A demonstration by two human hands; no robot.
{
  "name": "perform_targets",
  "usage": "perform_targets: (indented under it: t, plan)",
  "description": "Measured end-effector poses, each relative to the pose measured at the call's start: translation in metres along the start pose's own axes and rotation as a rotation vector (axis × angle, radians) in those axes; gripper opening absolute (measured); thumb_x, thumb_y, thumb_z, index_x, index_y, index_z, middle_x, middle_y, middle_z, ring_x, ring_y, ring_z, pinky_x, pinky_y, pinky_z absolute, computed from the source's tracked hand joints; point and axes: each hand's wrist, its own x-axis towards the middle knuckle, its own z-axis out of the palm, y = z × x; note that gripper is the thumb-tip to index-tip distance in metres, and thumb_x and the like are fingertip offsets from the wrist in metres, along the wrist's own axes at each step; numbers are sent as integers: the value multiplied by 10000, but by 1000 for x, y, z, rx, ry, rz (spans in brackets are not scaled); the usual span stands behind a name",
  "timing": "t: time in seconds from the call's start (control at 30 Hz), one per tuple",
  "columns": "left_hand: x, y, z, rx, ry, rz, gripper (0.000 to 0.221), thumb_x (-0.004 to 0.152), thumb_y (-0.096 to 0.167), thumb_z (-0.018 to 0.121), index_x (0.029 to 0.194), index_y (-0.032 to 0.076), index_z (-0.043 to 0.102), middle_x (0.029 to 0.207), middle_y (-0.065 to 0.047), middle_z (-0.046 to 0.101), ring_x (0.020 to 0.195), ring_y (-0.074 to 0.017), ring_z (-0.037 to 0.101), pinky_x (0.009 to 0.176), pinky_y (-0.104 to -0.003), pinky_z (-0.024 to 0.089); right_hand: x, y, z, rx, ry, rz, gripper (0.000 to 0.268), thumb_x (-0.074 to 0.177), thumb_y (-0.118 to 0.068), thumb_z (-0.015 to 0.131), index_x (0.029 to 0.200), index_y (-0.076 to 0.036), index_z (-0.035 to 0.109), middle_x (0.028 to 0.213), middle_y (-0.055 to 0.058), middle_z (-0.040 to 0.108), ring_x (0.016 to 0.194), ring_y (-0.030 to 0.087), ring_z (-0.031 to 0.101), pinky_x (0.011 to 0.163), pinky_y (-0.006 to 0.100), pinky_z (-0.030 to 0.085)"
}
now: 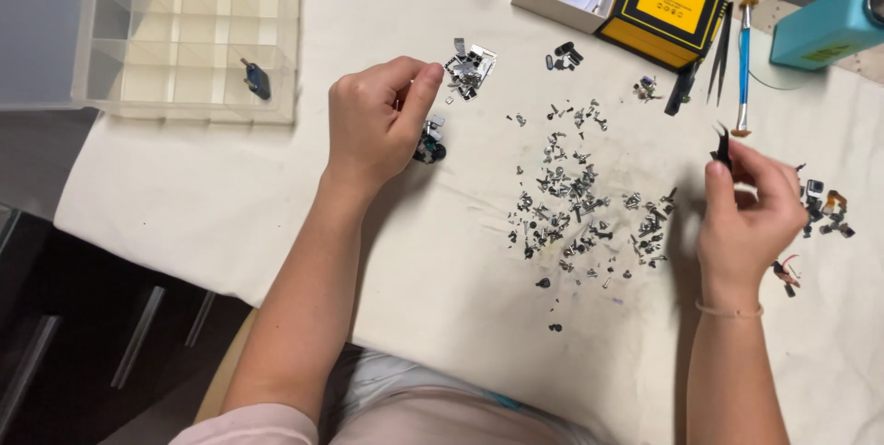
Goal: Using tweezers to sort and move tiny electronic components one by one on a repair bench.
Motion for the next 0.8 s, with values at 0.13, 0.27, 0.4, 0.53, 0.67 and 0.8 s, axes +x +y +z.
perform_targets:
  t: [0.13, 0.27, 0.4, 0.53, 0.67, 0.8]
  plan:
    - [-2, 0, 5, 2, -22, 13, 371, 1082, 278, 532, 789, 105, 680, 588, 37, 509, 535, -124, 416, 529, -302, 319, -36, 12, -13, 43, 118, 121, 211, 1129, 1, 661, 1315, 100, 680, 1196, 181, 651, 1028, 248, 605, 888, 344, 524]
    - [-8, 1, 10, 27, -73, -1, 357, 1079, 270, 541, 810, 101, 704, 589, 39, 526, 532, -121, 422, 535, -294, 329, -44, 25, -17, 170, 150, 272, 180, 1156, 0, 546, 1324, 37, 600, 1019, 134, 606, 890, 194, 634, 788, 290, 533]
    - [-8, 2, 13, 37, -107, 14, 313, 1073, 243, 562, 856, 97, 736, 590, 34, 530, 532, -125, 422, 538, -298, 328, -39, 28, -13, 104, 133, 210, 303, 1084, 41, 668, 1384, 77, 642, 1201, 133, 546, 1035, 189, 539, 906, 304, 509]
    - [-7, 1, 9, 52, -151, 26, 298, 1074, 215, 559, 865, 89, 730, 623, 35, 565, 546, -127, 455, 550, -294, 346, -39, 20, -6, 296, 308, 200, 122, 1131, 55, 574, 1251, 65, 557, 1236, 222, 618, 874, 269, 627, 816, 379, 580]
    - [-5, 0, 5, 55, -144, 17, 261, 1085, 137, 576, 922, 49, 759, 654, -3, 607, 569, -140, 505, 570, -302, 371, -32, -3, -8, 360, 293, 24, 180, 1170, 70, 470, 1298, 16, 354, 1221, 234, 412, 1014, 344, 575, 939, 532, 616]
    - [-8, -4, 4, 59, -134, -3, 255, 1103, 94, 579, 950, 22, 771, 623, -4, 557, 552, -124, 444, 557, -283, 333, -25, -21, -10, 385, 207, 209, 177, 1166, 50, 414, 1211, -42, 270, 995, 304, 604, 890, 358, 644, 866, 454, 610]
